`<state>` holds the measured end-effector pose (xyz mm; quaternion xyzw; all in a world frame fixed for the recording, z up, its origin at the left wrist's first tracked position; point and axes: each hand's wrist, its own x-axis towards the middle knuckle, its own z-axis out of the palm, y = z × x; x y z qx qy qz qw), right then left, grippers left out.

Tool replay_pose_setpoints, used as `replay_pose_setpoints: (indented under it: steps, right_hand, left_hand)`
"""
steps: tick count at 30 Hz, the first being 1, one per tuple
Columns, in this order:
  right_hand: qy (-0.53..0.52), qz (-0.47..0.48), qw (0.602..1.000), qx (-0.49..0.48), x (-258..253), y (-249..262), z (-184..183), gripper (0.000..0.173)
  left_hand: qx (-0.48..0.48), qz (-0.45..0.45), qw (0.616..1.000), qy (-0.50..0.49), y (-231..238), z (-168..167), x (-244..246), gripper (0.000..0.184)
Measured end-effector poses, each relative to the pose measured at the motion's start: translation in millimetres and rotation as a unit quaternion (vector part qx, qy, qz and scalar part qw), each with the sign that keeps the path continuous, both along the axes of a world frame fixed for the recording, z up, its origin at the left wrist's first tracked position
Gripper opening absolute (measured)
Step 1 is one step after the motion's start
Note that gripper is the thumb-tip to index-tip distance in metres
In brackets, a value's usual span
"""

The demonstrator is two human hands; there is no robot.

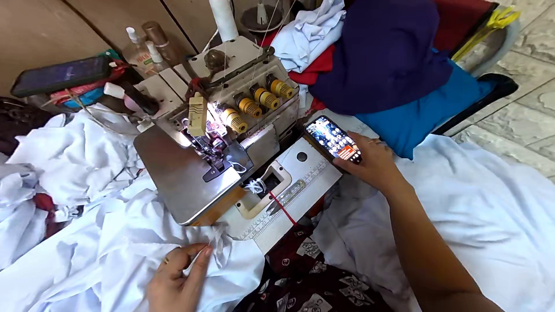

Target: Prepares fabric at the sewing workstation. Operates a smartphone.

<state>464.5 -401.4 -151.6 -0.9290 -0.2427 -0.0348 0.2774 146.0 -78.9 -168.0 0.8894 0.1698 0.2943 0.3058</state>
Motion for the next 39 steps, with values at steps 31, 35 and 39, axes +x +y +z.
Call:
replay_pose_setpoints:
  steps: [31, 35, 39]
  right_hand:
    - [0.098, 0.346, 0.883, 0.301, -108.7, 92.2, 50.6, 0.099]
    - [-0.007, 0.358, 0.893, 0.273, -159.1, 155.8, 53.3, 0.092]
    - [-0.05, 0.396, 0.885, 0.238, -192.6, 188.9, 49.3, 0.096]
  left_hand:
    - [-0.255, -0.168, 0.926, -0.22, -74.1, 39.9, 14.7, 0.055]
    - [-0.416, -0.185, 0.83, -0.322, -83.7, 42.0, 18.9, 0.088]
    - [-0.478, -0.09, 0.778, -0.397, -67.0, 52.2, 7.9, 0.088]
